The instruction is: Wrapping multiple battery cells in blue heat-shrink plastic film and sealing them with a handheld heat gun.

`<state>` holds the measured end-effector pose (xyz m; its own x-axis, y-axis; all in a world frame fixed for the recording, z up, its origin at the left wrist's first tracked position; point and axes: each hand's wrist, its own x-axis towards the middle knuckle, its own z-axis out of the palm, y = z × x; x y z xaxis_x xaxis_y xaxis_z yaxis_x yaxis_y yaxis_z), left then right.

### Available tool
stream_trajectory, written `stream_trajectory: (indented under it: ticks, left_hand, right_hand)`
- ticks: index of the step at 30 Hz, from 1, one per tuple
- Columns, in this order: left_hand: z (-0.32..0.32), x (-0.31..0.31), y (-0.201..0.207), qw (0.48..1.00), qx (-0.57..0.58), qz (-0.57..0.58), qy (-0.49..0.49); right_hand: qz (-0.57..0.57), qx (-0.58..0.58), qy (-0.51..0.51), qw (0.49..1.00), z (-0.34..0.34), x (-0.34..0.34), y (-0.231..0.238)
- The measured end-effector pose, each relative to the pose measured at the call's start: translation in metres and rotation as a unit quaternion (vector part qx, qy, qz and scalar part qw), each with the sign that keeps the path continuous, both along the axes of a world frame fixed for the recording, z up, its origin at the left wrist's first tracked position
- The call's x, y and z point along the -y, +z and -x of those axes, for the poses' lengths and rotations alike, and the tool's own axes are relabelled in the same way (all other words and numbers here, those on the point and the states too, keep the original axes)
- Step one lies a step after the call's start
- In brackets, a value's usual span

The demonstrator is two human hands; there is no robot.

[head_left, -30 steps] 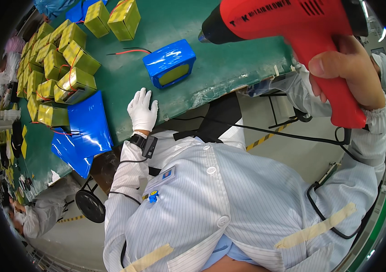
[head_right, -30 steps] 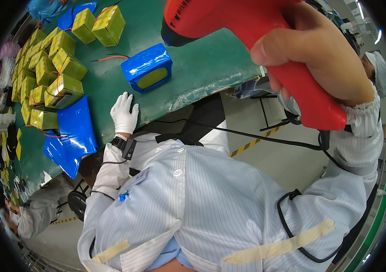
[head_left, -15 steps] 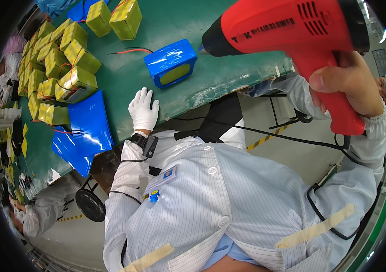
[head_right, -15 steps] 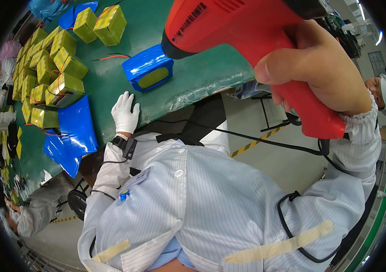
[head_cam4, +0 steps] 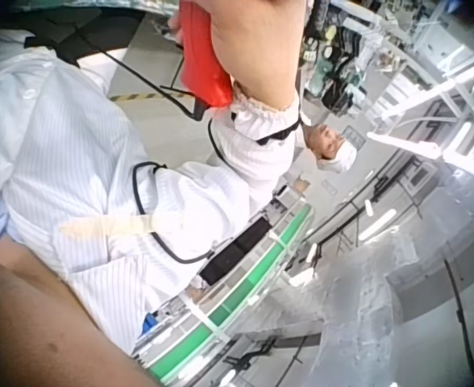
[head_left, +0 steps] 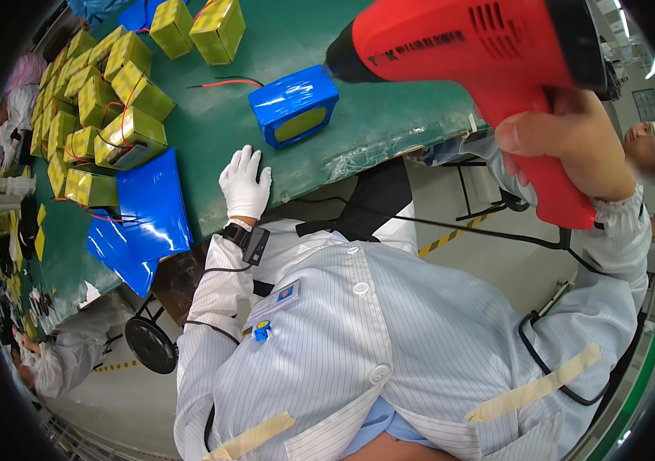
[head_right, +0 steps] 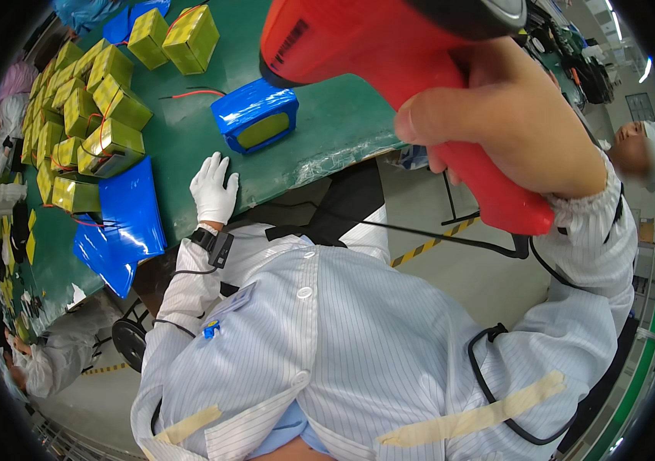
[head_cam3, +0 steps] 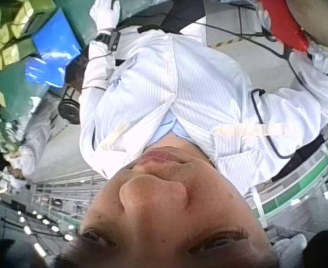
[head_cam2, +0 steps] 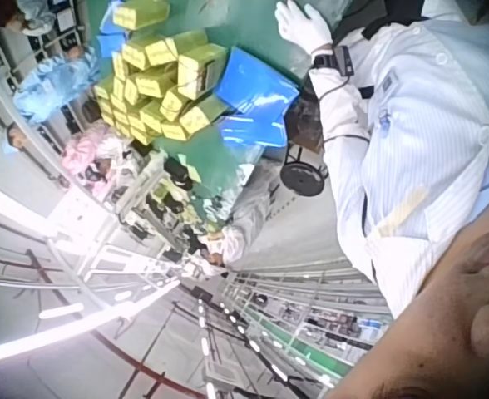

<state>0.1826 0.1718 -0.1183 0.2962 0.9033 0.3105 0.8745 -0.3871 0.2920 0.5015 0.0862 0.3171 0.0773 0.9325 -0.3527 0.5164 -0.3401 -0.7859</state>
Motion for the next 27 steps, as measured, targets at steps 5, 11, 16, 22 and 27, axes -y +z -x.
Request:
stream_trajectory:
  ticks: [5,11,16,22,27]
  left_hand:
    - [-0.001,0.000,0.000,1.000,-0.002,0.008,0.001]
    - [0.002,0.001,-0.002,1.000,0.000,0.006,0.001]
    - [0.001,0.000,-0.004,1.000,-0.004,0.006,0.002]
    - [0.001,0.000,-0.004,1.000,-0.006,0.003,0.002]
    - [0.001,0.000,-0.004,1.000,-0.008,0.007,0.002]
  right_hand:
    - [0.009,-0.046,0.006,0.999,0.007,-0.004,-0.005]
    - [0.011,-0.043,0.027,0.999,0.012,-0.010,-0.003]
    - [0.022,-0.038,0.036,0.998,0.012,-0.008,-0.007]
    - [0.005,-0.041,0.036,0.998,0.012,-0.006,-0.007]
    - [0.027,-0.050,0.050,0.997,0.015,-0.006,-0.002]
